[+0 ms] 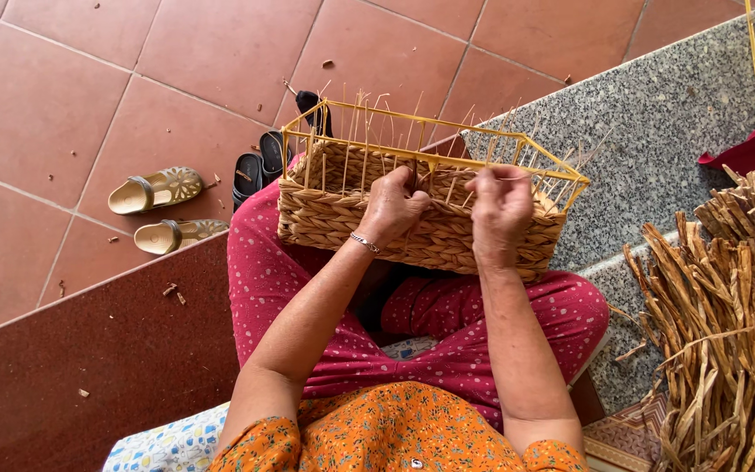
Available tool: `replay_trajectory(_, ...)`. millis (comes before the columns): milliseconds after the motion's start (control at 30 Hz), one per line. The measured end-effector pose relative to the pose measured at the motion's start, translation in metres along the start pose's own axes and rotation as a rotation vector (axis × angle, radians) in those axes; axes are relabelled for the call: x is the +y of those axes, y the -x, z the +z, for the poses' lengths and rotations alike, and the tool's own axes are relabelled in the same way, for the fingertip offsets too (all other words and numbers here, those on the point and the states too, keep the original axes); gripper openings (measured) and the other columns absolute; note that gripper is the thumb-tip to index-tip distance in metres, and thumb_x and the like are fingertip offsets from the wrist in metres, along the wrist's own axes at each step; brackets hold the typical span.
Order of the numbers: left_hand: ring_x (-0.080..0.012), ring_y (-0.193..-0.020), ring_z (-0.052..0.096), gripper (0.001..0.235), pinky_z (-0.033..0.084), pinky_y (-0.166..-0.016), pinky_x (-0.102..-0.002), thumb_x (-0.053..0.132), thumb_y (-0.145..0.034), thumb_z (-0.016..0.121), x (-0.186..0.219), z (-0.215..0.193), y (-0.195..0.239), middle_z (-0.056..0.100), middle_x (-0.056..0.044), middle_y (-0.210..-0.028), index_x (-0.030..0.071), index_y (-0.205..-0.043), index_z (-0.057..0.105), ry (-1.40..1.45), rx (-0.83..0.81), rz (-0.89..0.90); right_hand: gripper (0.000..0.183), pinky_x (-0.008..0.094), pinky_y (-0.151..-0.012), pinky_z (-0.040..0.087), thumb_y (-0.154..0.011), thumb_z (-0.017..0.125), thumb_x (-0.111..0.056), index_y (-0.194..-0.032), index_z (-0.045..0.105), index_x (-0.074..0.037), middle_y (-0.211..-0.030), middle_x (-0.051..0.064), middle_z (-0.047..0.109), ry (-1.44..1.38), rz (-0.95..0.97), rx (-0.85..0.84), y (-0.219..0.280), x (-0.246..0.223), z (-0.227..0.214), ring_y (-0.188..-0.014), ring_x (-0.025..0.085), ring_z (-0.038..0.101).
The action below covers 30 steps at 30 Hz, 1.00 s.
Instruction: The person weaves a rectangular basket using dried palm leaves, interlacing them through a yellow wire frame. They trim excess material with scissors and continue weaving the sides.
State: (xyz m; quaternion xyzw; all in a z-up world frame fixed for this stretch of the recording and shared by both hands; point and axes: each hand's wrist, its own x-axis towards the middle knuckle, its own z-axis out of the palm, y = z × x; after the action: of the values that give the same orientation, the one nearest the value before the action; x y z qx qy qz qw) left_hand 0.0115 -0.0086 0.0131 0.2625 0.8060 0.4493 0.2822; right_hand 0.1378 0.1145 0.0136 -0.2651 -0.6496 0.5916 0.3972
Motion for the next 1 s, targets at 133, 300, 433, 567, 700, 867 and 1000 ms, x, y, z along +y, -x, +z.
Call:
replay_trajectory(133,-0.0191,-0.062,0.068,0.021,0.058,-0.054,-0.035,0.018,-0.092,0.074,-0.002,0.006,0.007,0.072,-0.013,-0.078,0.001,-0.089,0.063,0.034,-0.04,-0.083,0.024,0.018,-0.048,0.046,-0.103,0.068,-0.008,-0.12,0.052,-0.002,-0.097,0.013,0.074,0.056,0.163,-0.045,0.016,-0.009,-0.017,-0.062,0.006,0.058)
replay_trajectory(300,-0.0156,-0.068,0.07,0.01,0.06,-0.062,-0.031,0.008,-0.093,0.073,-0.024,0.013,0.019,0.072,-0.009,-0.082,0.004,-0.089,0.065,-0.143,0.252,0.385,0.044,0.018,-0.059,0.057,-0.093,0.071,-0.006,-0.127,0.043,-0.003,-0.107,0.013,0.074,0.055,0.108,-0.105,0.018,-0.02,-0.015,-0.078,0.006,0.07)
replay_trajectory(433,-0.0136,-0.078,0.071,0.015,0.062,-0.066,-0.026,0.002,-0.093,0.066,-0.033,0.011,0.024,0.072,-0.008,-0.091,0.008,-0.107,0.063,-0.019,0.381,0.433,0.03,0.023,-0.055,0.057,-0.094,0.077,-0.007,-0.115,0.055,-0.004,-0.099,0.011,0.072,-0.064,0.121,0.066,0.019,-0.02,-0.03,-0.071,0.009,0.066)
replay_trajectory(567,-0.0094,-0.064,0.065,0.032,0.058,-0.051,-0.024,-0.007,-0.087,0.059,-0.024,0.01,0.024,0.073,-0.007,-0.089,0.008,-0.115,0.061,0.649,0.227,0.006,0.02,0.023,-0.055,0.054,-0.098,0.077,-0.012,-0.109,0.061,-0.006,-0.098,0.011,0.074,-0.093,0.084,0.31,0.015,-0.015,-0.08,-0.076,0.012,0.069)
replay_trajectory(700,-0.009,-0.072,0.069,0.022,0.055,-0.054,-0.022,-0.009,-0.088,0.064,-0.008,0.004,0.027,0.074,-0.007,-0.092,0.005,-0.105,0.061,1.102,0.214,-0.13,0.021,0.025,-0.067,0.059,-0.098,0.075,-0.013,-0.114,0.065,-0.004,-0.108,0.011,0.072,0.242,0.027,0.326,0.013,-0.002,-0.12,-0.084,0.014,0.064)
replay_trajectory(867,-0.0085,-0.07,0.061,0.033,0.051,-0.06,-0.019,-0.002,-0.087,0.073,-0.013,-0.018,0.023,0.069,-0.003,-0.089,0.003,-0.118,0.064,0.957,-0.081,-0.218,0.042,0.034,-0.087,0.059,-0.097,0.08,-0.031,-0.125,0.066,-0.003,-0.114,0.01,0.068,0.514,0.131,0.072,0.021,0.018,-0.132,-0.103,0.018,0.066)
replay_trajectory(1000,-0.0057,-0.065,0.054,0.038,0.049,-0.053,-0.018,0.013,-0.094,0.079,-0.03,-0.012,0.012,0.059,0.0,-0.079,0.003,-0.127,0.063,0.201,-0.153,0.007,0.048,0.037,-0.088,0.059,-0.095,0.082,-0.044,-0.116,0.069,-0.003,-0.115,0.009,0.067,0.684,0.039,0.054,0.022,0.026,-0.136,-0.101,0.02,0.068)
